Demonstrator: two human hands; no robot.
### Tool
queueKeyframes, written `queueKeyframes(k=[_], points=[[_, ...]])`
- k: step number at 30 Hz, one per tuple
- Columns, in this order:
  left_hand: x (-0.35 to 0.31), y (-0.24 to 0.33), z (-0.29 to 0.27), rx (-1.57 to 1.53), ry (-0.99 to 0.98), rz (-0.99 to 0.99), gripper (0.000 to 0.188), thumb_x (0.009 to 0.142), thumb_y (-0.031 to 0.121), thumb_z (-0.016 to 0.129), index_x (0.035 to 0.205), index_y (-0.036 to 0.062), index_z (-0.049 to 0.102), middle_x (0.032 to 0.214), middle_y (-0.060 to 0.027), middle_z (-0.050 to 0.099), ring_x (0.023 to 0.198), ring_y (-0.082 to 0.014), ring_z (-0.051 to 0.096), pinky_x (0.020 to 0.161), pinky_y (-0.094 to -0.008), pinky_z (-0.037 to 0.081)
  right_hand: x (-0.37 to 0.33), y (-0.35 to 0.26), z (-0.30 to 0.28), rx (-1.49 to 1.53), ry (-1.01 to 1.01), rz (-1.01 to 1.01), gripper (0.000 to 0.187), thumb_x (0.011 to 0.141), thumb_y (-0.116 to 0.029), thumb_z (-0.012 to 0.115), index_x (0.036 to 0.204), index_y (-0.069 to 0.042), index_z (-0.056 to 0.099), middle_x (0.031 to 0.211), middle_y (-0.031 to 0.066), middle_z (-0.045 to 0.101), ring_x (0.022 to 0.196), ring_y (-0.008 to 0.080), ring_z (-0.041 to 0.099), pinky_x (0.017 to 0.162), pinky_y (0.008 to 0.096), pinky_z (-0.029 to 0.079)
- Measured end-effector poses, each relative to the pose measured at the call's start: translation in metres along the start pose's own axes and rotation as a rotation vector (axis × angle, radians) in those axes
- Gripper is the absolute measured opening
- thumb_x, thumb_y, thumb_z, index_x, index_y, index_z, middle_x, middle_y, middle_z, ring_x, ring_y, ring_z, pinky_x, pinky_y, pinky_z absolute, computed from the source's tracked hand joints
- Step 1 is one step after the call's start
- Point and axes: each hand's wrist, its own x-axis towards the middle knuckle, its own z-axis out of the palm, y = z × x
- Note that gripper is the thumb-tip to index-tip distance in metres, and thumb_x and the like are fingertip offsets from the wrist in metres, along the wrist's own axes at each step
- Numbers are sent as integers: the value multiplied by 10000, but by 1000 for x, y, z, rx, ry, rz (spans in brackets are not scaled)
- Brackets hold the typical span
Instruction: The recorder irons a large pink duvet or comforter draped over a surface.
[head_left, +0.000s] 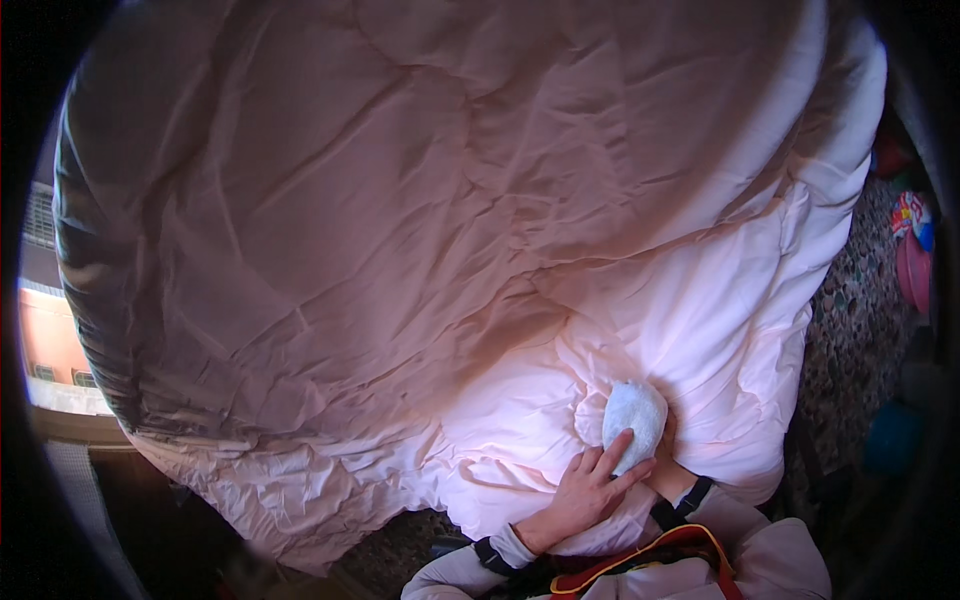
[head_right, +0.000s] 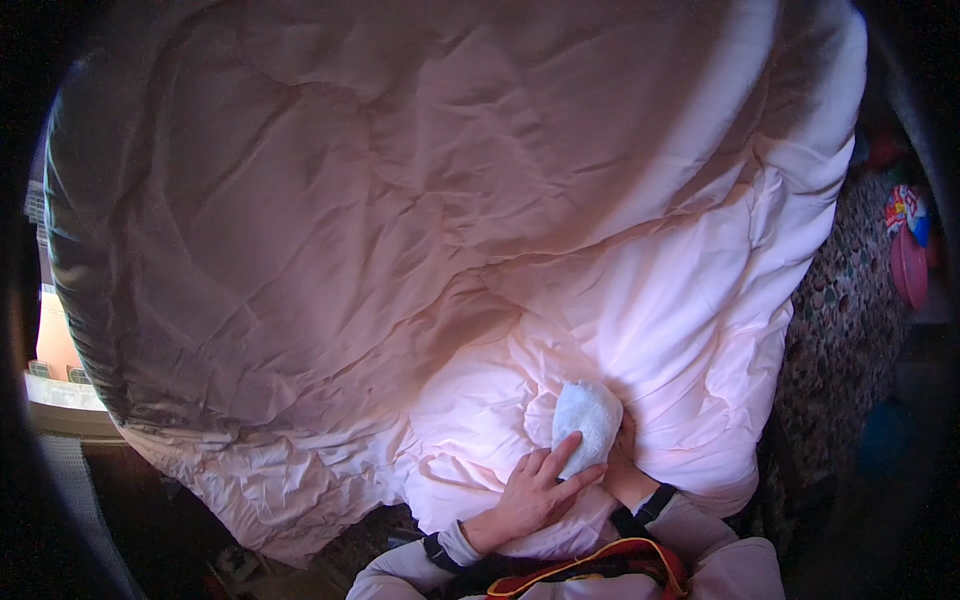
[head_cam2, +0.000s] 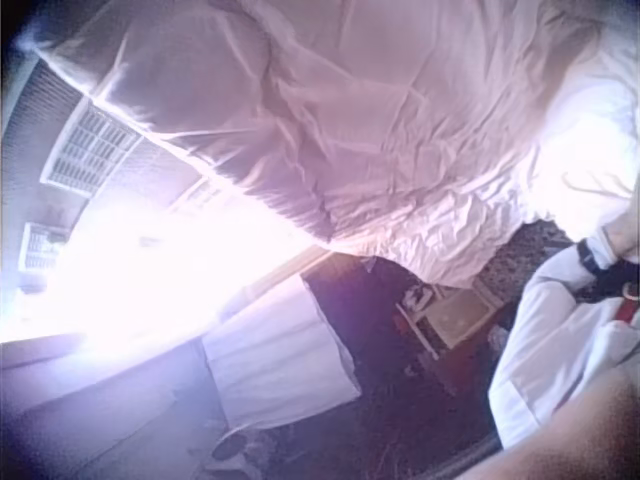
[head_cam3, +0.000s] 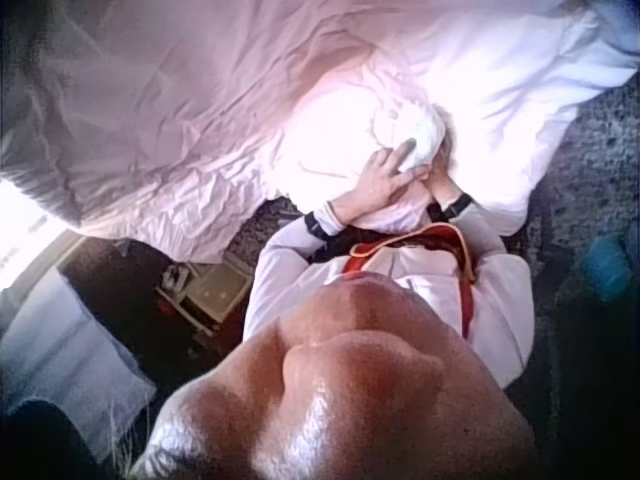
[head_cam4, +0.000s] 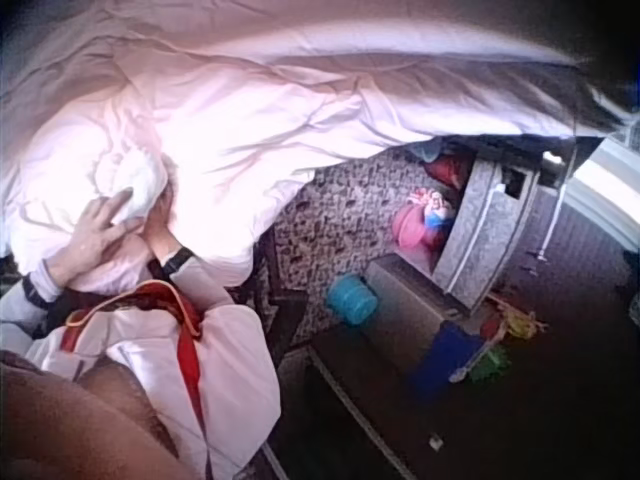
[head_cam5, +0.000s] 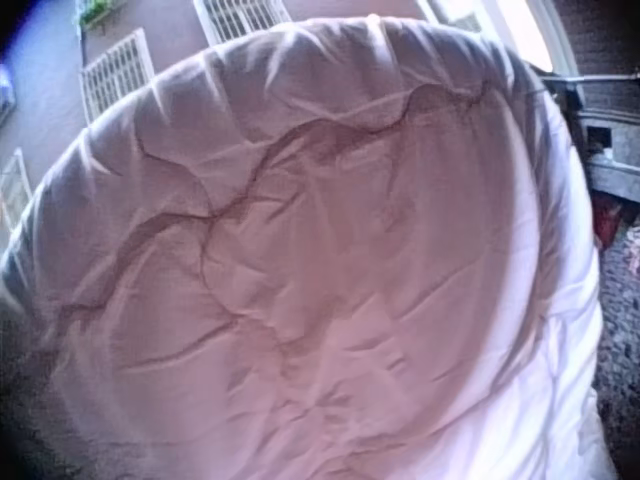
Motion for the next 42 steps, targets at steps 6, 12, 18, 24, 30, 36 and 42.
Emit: queueKeyframes(k=[6,12,18,24,30,36,42], points=[[0,0,-1,-2,10,25,588,761,170,679,1320,284,535,1412,-157,406,961,-255,531,790,-345,451,-1,3,-7,-80,152,-95,620,943,-536,303,1455,-187,318,1509,39,329,1415,177,246,1137,470,135],[-1,0,-1,23,18,40,568,779,161,663,1320,270,527,1411,-163,397,985,-271,523,797,-359,454,1,3,-6,-123,212,-132,632,937,-539,325,1455,-177,317,1510,57,323,1418,186,240,1134,477,138],[-1,1,0,6,19,62,584,777,150,651,1334,251,508,1420,-182,367,1030,-306,508,806,-374,459,4,1,-8,-148,241,-156,655,921,-536,393,1453,-162,318,1503,77,332,1416,220,247,1131,476,147],[-3,0,2,35,57,94,607,761,151,653,1341,239,497,1422,-185,356,1015,-308,509,807,-380,458,6,5,-6,-23,353,-224,650,926,-509,429,1453,-146,314,1493,85,348,1411,247,262,1130,467,160],[-1,0,7,39,116,121,614,742,140,650,1331,236,504,1412,-179,375,947,-288,519,784,-374,459,11,13,1,167,260,-107,658,929,-498,446,1454,-128,306,1486,97,350,1405,248,272,1138,470,163],[-6,-4,13,64,149,118,601,739,128,639,1318,226,508,1400,-184,384,962,-293,527,782,-387,468,8,18,7,118,329,-166,611,948,-424,467,1448,-113,306,1472,104,362,1382,250,315,1145,451,215],[-6,-5,19,55,186,145,577,754,138,623,1314,220,510,1396,-195,383,992,-300,530,787,-397,473,14,39,28,545,430,-165,642,949,-355,498,1472,-114,213,1490,121,312,1377,263,311,1138,474,221]])
